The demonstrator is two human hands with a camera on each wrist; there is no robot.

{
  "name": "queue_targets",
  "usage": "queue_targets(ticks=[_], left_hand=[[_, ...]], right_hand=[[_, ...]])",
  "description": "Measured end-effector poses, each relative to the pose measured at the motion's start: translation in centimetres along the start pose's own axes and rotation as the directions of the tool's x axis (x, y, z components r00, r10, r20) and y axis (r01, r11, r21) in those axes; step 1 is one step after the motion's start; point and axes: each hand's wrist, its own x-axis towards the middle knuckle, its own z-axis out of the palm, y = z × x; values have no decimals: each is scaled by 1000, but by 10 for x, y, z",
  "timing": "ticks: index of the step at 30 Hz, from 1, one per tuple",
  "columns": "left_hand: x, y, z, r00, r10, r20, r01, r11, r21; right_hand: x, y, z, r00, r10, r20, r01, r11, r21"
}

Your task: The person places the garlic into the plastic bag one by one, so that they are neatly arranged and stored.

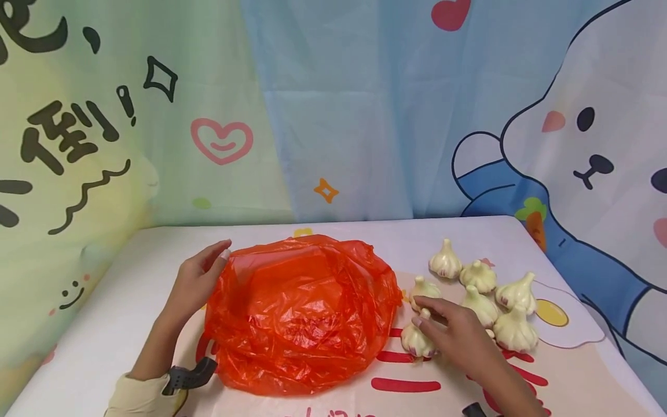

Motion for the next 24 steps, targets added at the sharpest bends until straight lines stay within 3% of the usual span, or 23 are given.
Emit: queue_targets(ticks=[8,19,24], left_hand=[[2,1,6,997,71,0,-71,997,19],[0,3,8,999,50,5,-50,999,-4],[0,4,9,999,48,5,-48,999,-9]], right_hand=[[1,1,3,1000,0,27,2,998,-59],[0,-3,3,999,-24,29,26,996,-83],[-1,-5,0,999,-46,-8,46,997,-60]])
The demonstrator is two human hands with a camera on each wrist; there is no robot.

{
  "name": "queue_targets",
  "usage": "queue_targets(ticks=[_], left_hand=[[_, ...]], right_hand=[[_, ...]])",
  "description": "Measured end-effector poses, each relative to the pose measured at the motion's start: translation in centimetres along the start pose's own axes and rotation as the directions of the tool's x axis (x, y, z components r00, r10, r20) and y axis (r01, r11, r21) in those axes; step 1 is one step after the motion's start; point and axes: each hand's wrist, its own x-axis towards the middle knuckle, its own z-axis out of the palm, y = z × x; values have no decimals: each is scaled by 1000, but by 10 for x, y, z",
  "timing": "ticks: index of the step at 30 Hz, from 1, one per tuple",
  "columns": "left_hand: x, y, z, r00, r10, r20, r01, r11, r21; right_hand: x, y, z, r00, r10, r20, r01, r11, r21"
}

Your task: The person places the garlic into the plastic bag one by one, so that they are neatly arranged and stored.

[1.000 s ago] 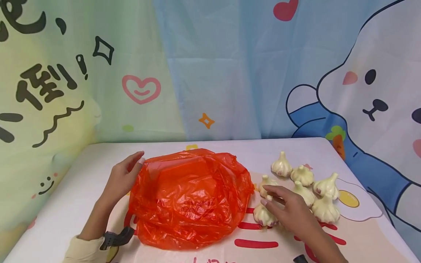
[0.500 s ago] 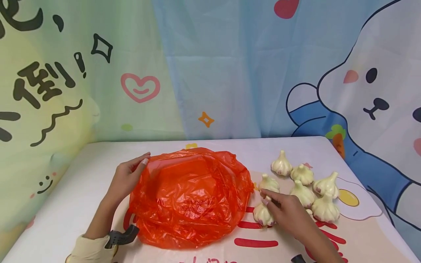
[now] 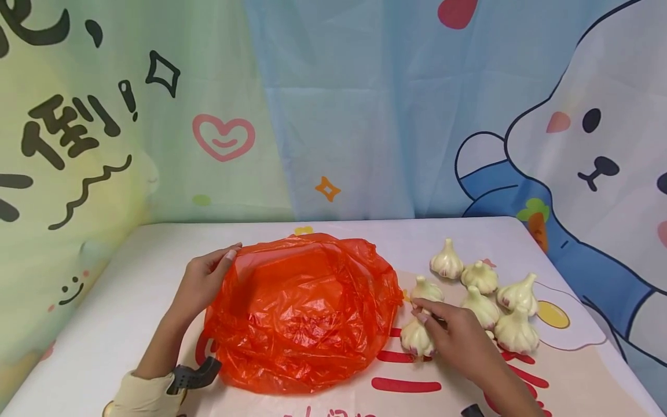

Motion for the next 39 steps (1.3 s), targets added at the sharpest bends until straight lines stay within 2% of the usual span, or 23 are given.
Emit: queue_targets(ticks=[6,9,13,20,24,28,31,33,39], left_hand=[[-1,0,0,1000,6,-5,-6,1000,-6],[-3,1,1,999,-24,-42,24,1000,-9],[-3,2,3,995,-62,-84,60,998,-24],[-3,3,5,998,-40,-52,39,999,-27],[-3,4,5,999,-14,-44,14,1000,-12],[-3,5,5,999,-10,-51,10,1000,-10],[-4,6,3,998,-19,-59,18,1000,-15],[-3,6,2,998,-19,-63,18,1000,-18],[-4,5,2,998,-24,-54,22,999,-28]], right_hand=[[0,-4,-1,990,-103,-101,102,995,-12],[3,-8,0,973,-170,-159,169,985,-21],[7,-16,3,953,-225,-205,235,972,23],[18,-35,12,955,-231,-187,255,960,116],[26,-46,19,939,-295,-177,327,926,188],[34,-55,28,899,-389,-200,427,880,210],[40,-61,35,883,-424,-202,464,855,232],[44,-64,39,885,-425,-190,463,849,254],[57,-70,54,930,-347,-124,368,866,339]])
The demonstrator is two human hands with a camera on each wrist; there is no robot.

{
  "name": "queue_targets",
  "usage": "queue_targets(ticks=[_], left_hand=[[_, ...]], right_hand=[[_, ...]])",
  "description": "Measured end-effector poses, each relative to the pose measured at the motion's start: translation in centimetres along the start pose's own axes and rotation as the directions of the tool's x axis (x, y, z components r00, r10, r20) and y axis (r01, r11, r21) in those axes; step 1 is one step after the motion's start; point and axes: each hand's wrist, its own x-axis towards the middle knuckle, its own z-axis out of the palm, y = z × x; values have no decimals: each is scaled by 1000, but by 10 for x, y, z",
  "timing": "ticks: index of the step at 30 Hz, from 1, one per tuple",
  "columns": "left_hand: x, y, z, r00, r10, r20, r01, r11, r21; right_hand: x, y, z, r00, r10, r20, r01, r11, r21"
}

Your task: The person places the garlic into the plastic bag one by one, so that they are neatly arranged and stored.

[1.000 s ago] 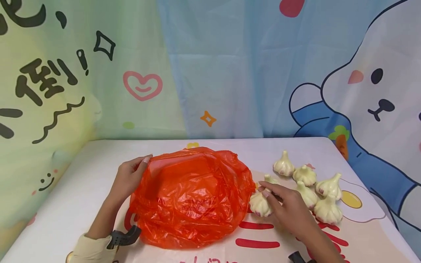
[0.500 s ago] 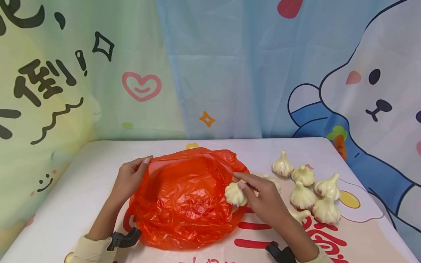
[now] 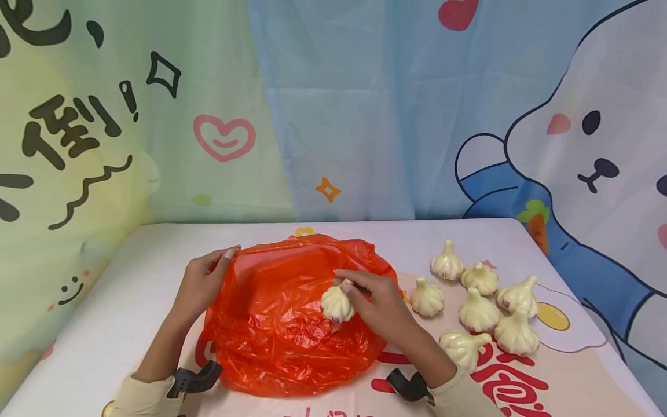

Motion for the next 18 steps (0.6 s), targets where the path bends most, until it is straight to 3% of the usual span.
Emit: queue_targets(ticks=[4,13,18], left_hand=[[0,-1,1,1000,-8,3,8,1000,0],[0,-2,-1,1000,-7,-12,7,1000,11],[1,-2,-1,1000,5,-11,-5,1000,10]], right_hand=[[7,5,9,999,47,0,-47,997,57],[24,9,23,992,124,5,-124,989,79],[35,8,27,992,121,37,-125,985,116]])
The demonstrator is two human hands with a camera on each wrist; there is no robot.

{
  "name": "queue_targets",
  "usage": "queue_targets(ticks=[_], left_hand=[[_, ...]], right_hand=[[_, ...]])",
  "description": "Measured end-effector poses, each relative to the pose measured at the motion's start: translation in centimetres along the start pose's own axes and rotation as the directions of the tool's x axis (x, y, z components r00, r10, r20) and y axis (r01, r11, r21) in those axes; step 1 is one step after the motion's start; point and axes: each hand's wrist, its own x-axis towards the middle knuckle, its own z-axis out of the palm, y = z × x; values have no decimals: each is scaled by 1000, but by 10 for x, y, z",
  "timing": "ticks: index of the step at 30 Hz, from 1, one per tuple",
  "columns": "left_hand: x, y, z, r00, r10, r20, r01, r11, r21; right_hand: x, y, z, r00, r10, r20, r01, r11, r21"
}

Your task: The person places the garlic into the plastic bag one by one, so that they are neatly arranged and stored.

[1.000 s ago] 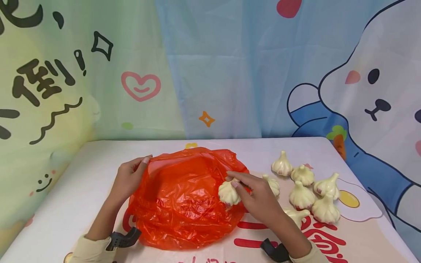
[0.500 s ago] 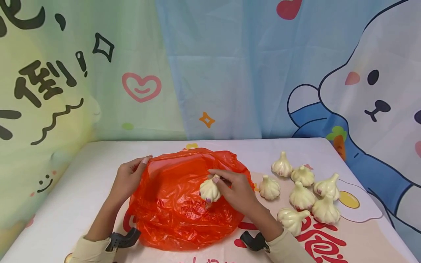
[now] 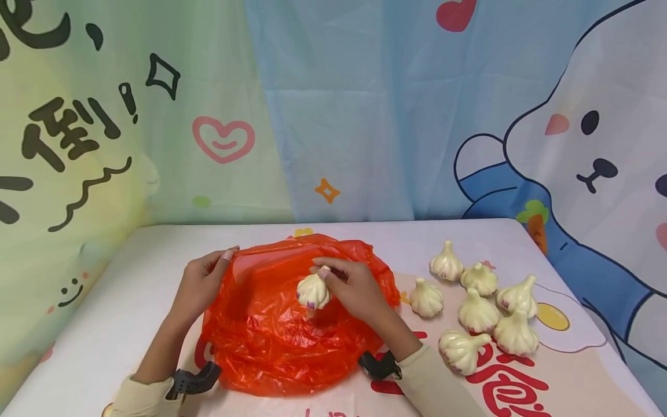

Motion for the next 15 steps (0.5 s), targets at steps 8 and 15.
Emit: queue_targets(ticks=[8,15], left_hand=[[1,-2,0,1000,9,0,-9,1000,-14],[1,-2,1,1000,13,22,-12,999,-30]], right_hand=[[8,-10,-9,992,-56,113,52,998,34],[15,-8,-15,988,-69,140,68,998,8]])
